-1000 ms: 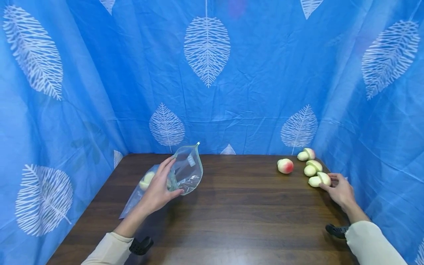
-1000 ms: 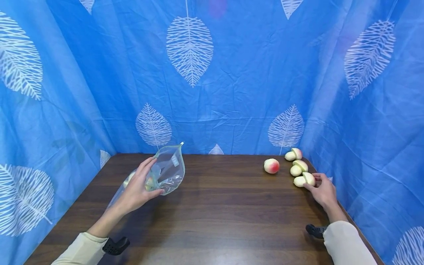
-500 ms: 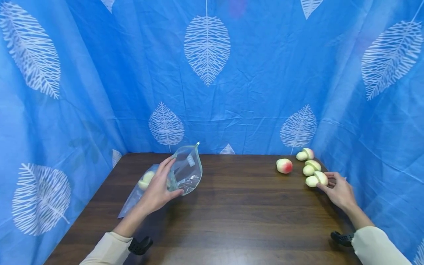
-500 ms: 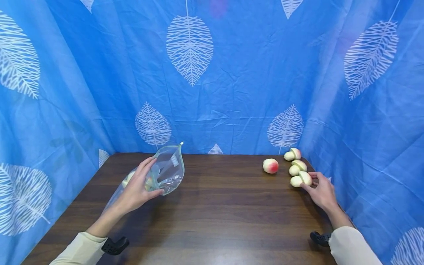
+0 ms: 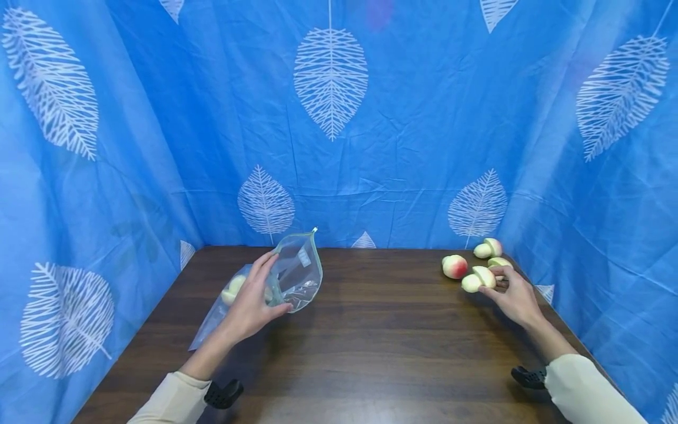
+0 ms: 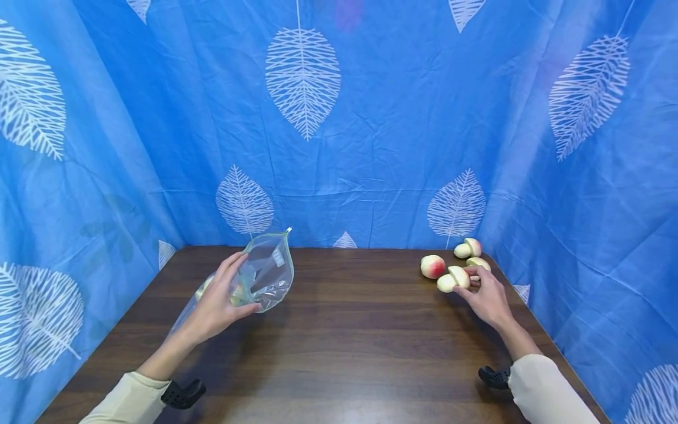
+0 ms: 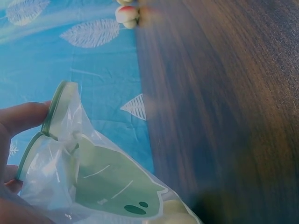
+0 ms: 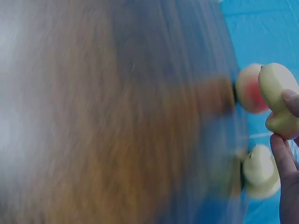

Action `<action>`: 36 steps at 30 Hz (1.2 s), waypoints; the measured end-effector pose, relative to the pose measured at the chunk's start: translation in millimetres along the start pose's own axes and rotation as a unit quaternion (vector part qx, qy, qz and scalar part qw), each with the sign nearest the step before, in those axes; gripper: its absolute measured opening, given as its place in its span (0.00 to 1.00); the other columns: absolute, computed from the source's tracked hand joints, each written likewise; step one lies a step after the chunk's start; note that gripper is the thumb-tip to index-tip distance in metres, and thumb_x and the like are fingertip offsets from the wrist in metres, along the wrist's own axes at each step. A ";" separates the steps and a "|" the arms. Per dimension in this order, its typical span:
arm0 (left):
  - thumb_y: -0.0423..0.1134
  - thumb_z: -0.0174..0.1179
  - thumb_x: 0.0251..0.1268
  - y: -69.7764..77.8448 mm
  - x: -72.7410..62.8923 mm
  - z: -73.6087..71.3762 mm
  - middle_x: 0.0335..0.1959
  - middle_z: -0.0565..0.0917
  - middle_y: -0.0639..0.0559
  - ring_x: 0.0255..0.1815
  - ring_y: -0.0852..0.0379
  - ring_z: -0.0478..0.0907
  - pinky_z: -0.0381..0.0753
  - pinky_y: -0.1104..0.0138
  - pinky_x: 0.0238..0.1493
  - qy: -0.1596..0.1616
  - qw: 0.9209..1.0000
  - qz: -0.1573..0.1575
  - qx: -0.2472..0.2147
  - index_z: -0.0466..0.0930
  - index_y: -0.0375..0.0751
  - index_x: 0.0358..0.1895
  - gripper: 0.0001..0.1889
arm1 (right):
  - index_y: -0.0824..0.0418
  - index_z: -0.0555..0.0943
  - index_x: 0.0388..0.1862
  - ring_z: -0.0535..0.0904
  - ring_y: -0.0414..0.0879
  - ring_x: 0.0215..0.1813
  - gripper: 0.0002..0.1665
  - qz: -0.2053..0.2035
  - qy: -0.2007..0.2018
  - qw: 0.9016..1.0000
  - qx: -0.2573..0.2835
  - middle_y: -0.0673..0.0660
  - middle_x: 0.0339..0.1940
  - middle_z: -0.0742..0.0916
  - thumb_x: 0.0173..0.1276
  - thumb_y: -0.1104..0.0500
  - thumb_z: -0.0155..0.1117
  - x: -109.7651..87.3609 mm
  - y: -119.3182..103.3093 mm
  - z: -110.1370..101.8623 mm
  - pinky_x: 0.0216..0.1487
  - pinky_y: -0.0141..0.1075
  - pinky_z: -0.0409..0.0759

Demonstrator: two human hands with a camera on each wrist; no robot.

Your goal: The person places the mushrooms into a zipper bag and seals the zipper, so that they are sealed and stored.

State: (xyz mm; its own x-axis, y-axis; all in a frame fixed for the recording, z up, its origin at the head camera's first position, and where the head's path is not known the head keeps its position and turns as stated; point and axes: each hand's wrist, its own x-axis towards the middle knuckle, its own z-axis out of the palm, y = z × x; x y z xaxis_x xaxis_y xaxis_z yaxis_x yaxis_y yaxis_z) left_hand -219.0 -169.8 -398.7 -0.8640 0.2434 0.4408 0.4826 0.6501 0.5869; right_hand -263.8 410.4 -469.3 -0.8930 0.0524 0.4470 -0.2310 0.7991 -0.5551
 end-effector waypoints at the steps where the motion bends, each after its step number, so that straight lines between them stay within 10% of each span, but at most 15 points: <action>1: 0.34 0.84 0.47 -0.4 -0.3 -0.4 0.78 0.58 0.35 0.73 0.33 0.63 0.72 0.38 0.64 -0.001 1.000 -0.001 -0.001 0.58 0.29 0.78 0.55 | 0.70 0.75 0.62 0.83 0.70 0.51 0.33 -0.005 0.000 1.000 0.005 0.72 0.56 0.81 0.65 0.58 0.79 1.2 -3.2 0.9 0.42 0.41 0.85; 5: 0.34 0.83 0.48 -1.5 -2.3 -4.8 0.78 0.58 0.34 0.73 0.32 0.63 0.71 0.37 0.64 0.000 1.000 -0.008 -0.005 0.58 0.29 0.78 0.54 | 0.71 0.76 0.62 0.83 0.72 0.52 0.31 -0.025 -0.012 0.999 0.032 0.71 0.56 0.81 0.66 0.59 0.78 9.1 -16.7 7.2 0.41 0.36 0.85; 11: 0.34 0.83 0.49 -0.3 -0.1 -10.7 0.78 0.58 0.34 0.73 0.32 0.63 0.70 0.36 0.65 0.007 1.000 -0.001 -0.006 0.58 0.29 0.78 0.54 | 0.72 0.74 0.63 0.81 0.70 0.56 0.30 -0.041 -0.024 0.997 0.067 0.72 0.57 0.81 0.67 0.62 0.75 23.8 -38.4 14.8 0.52 0.60 0.81; 21: 0.33 0.83 0.48 2.2 0.9 -18.3 0.78 0.58 0.33 0.73 0.31 0.63 0.69 0.36 0.65 0.021 1.000 0.018 0.000 0.59 0.28 0.78 0.54 | 0.68 0.75 0.65 0.82 0.67 0.58 0.32 -0.034 -0.085 0.990 0.104 0.70 0.62 0.80 0.68 0.58 0.77 45.0 -75.6 26.9 0.50 0.43 0.85; 36: 0.36 0.83 0.49 9.3 5.5 -29.1 0.79 0.57 0.37 0.73 0.35 0.62 0.70 0.36 0.65 0.022 0.999 0.024 0.001 0.57 0.31 0.79 0.55 | 0.60 0.76 0.64 0.81 0.64 0.61 0.30 -0.089 -0.116 0.983 0.108 0.63 0.62 0.81 0.67 0.55 0.77 76.8 -143.3 37.9 0.52 0.56 0.84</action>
State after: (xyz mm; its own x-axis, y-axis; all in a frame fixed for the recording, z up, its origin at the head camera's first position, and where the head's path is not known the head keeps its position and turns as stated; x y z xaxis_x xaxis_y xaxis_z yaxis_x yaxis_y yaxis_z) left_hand -215.1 -183.3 -371.1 -0.8322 0.2422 0.4987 0.5235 0.6396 0.5629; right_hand -313.9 277.3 -382.0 -0.8891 -0.2361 0.3921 -0.4464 0.6364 -0.6291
